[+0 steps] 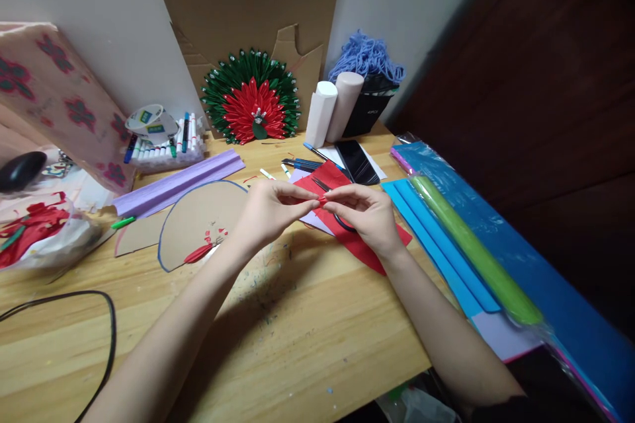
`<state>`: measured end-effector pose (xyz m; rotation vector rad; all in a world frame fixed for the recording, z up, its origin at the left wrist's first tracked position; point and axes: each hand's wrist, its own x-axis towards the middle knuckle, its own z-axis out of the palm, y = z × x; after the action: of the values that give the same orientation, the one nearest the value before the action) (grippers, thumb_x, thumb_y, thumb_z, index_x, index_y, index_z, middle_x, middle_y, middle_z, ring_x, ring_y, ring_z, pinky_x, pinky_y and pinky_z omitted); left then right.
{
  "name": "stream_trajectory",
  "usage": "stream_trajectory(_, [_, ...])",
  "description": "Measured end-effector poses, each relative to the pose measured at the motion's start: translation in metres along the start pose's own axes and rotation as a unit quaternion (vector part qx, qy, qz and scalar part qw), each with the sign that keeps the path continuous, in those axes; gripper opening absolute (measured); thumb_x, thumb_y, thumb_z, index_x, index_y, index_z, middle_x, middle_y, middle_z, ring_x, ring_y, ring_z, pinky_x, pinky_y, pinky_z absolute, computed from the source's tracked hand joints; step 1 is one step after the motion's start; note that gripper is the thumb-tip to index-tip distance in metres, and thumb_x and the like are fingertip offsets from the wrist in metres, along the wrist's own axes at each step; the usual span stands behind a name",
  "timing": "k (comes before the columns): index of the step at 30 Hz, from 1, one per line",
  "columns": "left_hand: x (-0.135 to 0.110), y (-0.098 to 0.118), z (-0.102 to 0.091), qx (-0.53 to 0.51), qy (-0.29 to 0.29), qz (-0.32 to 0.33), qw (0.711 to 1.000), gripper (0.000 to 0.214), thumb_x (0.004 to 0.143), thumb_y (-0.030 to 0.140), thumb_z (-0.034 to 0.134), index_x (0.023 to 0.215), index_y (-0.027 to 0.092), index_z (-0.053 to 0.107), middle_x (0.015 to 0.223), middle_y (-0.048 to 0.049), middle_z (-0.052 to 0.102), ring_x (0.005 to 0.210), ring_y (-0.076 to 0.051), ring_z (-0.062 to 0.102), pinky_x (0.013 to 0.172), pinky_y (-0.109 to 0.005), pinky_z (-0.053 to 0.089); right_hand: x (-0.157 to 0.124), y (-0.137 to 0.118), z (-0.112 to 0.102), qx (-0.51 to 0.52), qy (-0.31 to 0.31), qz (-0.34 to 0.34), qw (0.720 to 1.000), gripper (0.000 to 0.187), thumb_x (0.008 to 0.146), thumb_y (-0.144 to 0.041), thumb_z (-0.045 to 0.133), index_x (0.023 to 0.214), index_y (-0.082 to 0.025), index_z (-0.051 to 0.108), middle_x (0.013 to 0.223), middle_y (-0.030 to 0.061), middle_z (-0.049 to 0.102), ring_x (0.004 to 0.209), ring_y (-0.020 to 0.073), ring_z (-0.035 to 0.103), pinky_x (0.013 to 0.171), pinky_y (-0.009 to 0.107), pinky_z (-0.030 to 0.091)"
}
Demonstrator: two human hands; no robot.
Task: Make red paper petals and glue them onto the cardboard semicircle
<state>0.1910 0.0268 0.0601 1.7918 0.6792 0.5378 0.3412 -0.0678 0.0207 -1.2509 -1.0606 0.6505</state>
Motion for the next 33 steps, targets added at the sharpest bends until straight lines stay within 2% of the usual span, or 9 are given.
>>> stream_trajectory(10, [-0.0007, -0.0016, 0.0006, 0.023, 0.005, 0.024, 0.999, 0.022, 0.071, 0.031, 0.069, 0.082, 0.013, 0.075, 0.075, -0.0094, 0.073, 0.069, -0.019, 0.067, 0.061, -0.027, 0.053, -0.0034, 0.0, 0.0018, -0.049, 0.021, -0.048, 0.997, 0.008, 0.072, -0.025, 0.071, 0.08, -0.023, 0.071, 0.08, 0.0014, 0.071, 0.079, 0.0179, 0.067, 0.076, 0.035, 0.058])
stream_trajectory(21, [-0.002, -0.0025, 0.004, 0.067, 0.043, 0.095, 0.992, 0.014, 0.074, 0.026, 0.065, 0.079, 0.014, 0.073, 0.075, -0.0062, 0.072, 0.067, -0.014, 0.065, 0.067, -0.024, 0.052, -0.0042, 0.0013, 0.0065, 0.004, 0.014, -0.027, 1.0, 0.011, 0.072, -0.025, 0.071, 0.08, -0.021, 0.064, 0.076, 0.0001, 0.068, 0.069, 0.0148, 0.067, 0.069, 0.03, 0.058])
stream_trajectory(25, [-0.0019, -0.0009, 0.0044, 0.043, 0.037, 0.076, 0.996, 0.016, 0.073, 0.027, 0.067, 0.078, 0.013, 0.073, 0.074, -0.0066, 0.072, 0.067, -0.015, 0.065, 0.065, -0.024, 0.053, -0.004, 0.0001, 0.0055, -0.008, 0.009, -0.035, 0.999, 0.012, 0.071, -0.025, 0.072, 0.08, -0.021, 0.066, 0.079, 0.0009, 0.069, 0.074, 0.0157, 0.067, 0.072, 0.031, 0.057])
stream_trajectory(29, [-0.0008, -0.0012, 0.0043, -0.022, 0.01, 0.021, 0.999, 0.023, 0.07, 0.03, 0.071, 0.08, 0.01, 0.073, 0.074, -0.0092, 0.072, 0.066, -0.017, 0.066, 0.06, -0.025, 0.053, -0.0032, -0.002, 0.0029, -0.024, 0.007, -0.052, 0.998, 0.012, 0.07, -0.022, 0.073, 0.081, -0.022, 0.068, 0.08, 0.0012, 0.07, 0.077, 0.0163, 0.067, 0.073, 0.031, 0.057])
stream_trajectory(33, [-0.0001, -0.0016, 0.0052, -0.057, -0.002, 0.0, 0.998, 0.022, 0.069, 0.029, 0.071, 0.081, 0.011, 0.073, 0.077, -0.0094, 0.073, 0.071, -0.019, 0.068, 0.064, -0.026, 0.054, -0.0015, -0.0027, 0.002, 0.001, 0.014, -0.026, 1.0, 0.014, 0.067, -0.023, 0.076, 0.076, -0.021, 0.065, 0.074, -0.0002, 0.07, 0.072, 0.0149, 0.067, 0.069, 0.029, 0.058])
